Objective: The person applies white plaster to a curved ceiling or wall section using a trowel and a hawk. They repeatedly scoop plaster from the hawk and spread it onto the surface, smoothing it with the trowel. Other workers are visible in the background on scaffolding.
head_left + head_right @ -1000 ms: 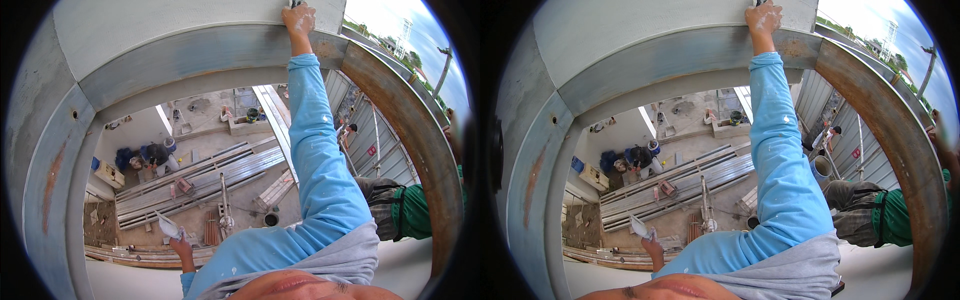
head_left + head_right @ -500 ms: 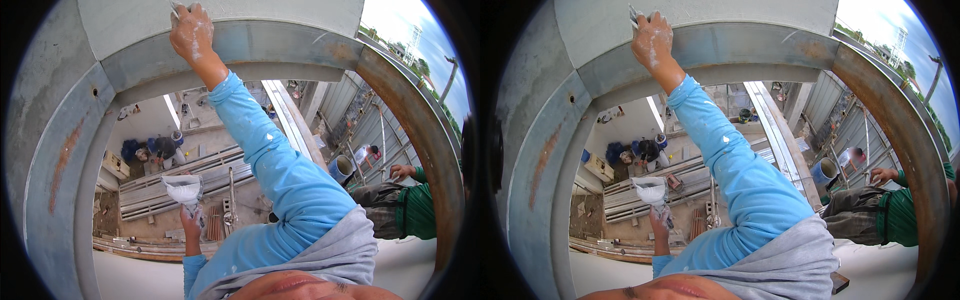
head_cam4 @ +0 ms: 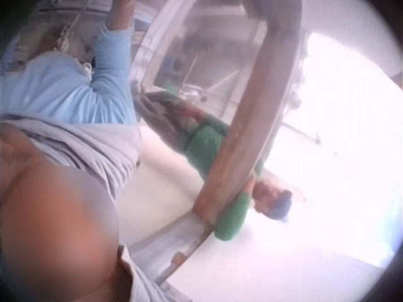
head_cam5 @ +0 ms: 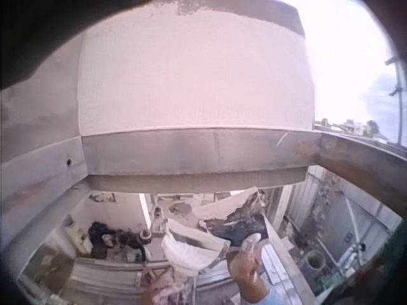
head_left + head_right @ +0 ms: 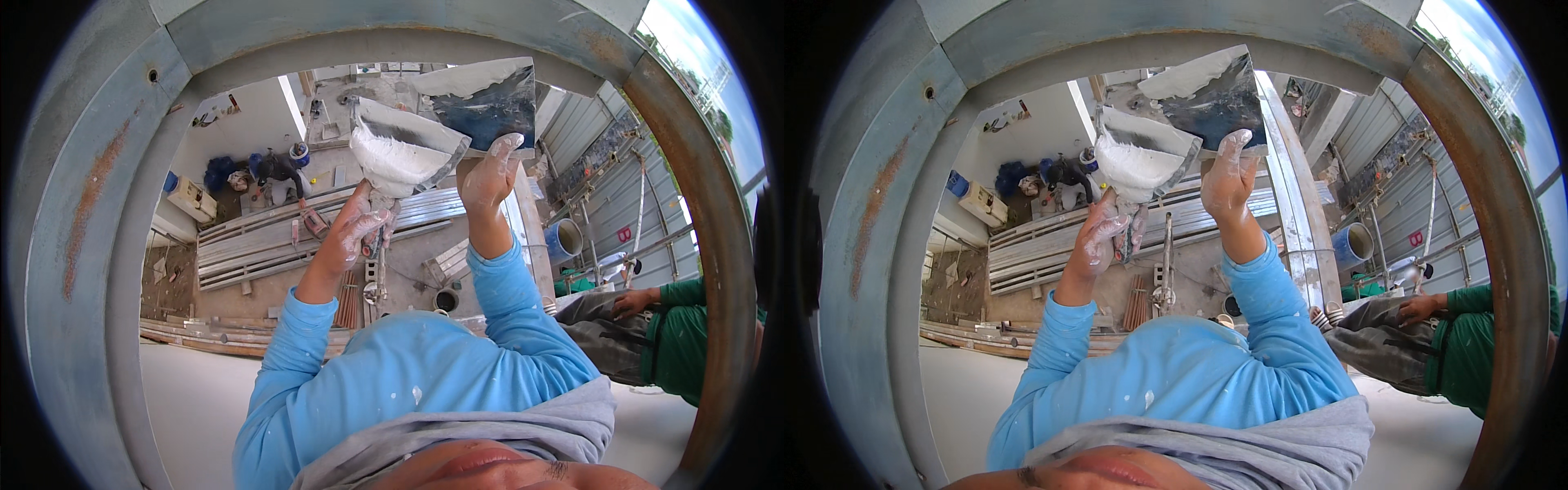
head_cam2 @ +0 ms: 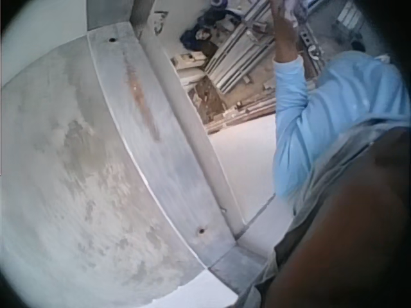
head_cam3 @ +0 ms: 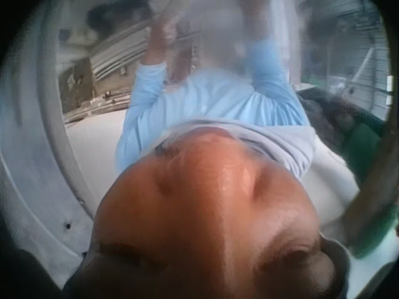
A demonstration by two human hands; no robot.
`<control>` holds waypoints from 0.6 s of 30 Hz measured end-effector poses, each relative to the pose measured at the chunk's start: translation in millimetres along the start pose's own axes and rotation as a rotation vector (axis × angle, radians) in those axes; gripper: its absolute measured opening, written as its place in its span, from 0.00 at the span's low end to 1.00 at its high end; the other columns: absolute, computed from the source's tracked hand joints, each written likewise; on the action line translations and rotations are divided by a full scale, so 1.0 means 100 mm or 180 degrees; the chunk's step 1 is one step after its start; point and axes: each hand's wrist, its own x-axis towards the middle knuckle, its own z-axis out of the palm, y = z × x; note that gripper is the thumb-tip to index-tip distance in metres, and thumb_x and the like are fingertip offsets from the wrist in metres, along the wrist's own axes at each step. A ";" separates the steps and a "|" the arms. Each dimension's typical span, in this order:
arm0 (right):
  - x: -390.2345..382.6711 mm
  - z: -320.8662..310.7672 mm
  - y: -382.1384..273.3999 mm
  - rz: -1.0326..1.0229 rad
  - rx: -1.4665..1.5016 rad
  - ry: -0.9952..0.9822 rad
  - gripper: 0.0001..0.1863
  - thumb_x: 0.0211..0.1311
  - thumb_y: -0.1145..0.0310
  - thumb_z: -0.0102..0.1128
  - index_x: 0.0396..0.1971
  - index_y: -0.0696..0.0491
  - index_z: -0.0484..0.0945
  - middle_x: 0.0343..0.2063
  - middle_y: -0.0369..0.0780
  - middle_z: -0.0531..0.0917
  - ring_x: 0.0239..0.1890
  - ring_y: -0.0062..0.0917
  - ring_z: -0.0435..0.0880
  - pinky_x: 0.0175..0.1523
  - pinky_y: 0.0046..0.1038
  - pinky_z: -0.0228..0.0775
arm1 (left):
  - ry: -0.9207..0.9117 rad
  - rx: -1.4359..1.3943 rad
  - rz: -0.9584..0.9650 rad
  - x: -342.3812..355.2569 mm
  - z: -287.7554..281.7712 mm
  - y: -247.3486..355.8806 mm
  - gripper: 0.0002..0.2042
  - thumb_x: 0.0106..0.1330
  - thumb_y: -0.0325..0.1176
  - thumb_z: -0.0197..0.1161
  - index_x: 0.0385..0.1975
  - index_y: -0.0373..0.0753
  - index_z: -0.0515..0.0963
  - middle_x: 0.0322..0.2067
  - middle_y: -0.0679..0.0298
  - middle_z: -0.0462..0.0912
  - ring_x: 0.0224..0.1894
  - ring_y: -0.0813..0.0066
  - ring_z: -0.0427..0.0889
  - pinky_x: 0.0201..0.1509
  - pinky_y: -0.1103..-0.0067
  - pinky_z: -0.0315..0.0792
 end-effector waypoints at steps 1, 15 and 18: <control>-0.03 -0.21 0.03 -0.0143 -0.0195 -0.0125 0.21 0.77 0.60 0.44 0.64 0.52 0.65 0.62 0.42 0.72 0.63 0.34 0.72 0.69 0.43 0.63 | -0.0167 -0.0103 -0.0069 0.04 0.01 -0.04 0.28 0.62 0.36 0.53 0.64 0.37 0.62 0.33 0.62 0.69 0.30 0.76 0.71 0.32 0.80 0.69; 0.05 -1.41 -0.67 -0.0102 -0.4882 -0.3341 0.24 0.56 0.79 0.61 0.56 0.57 0.76 0.44 0.49 0.78 0.49 0.43 0.80 0.56 0.33 0.72 | -0.0273 0.0445 -0.0407 0.11 0.08 -0.26 0.34 0.60 0.22 0.58 0.69 0.36 0.56 0.52 0.61 0.73 0.45 0.75 0.74 0.45 0.76 0.74; -0.01 -1.25 -0.74 0.0822 -0.3484 -0.0274 0.14 0.64 0.76 0.54 0.49 0.60 0.76 0.38 0.44 0.79 0.44 0.38 0.83 0.47 0.38 0.77 | 0.0428 0.1388 0.0060 0.18 0.17 -0.47 0.33 0.65 0.27 0.62 0.69 0.35 0.57 0.58 0.59 0.71 0.53 0.70 0.73 0.54 0.73 0.71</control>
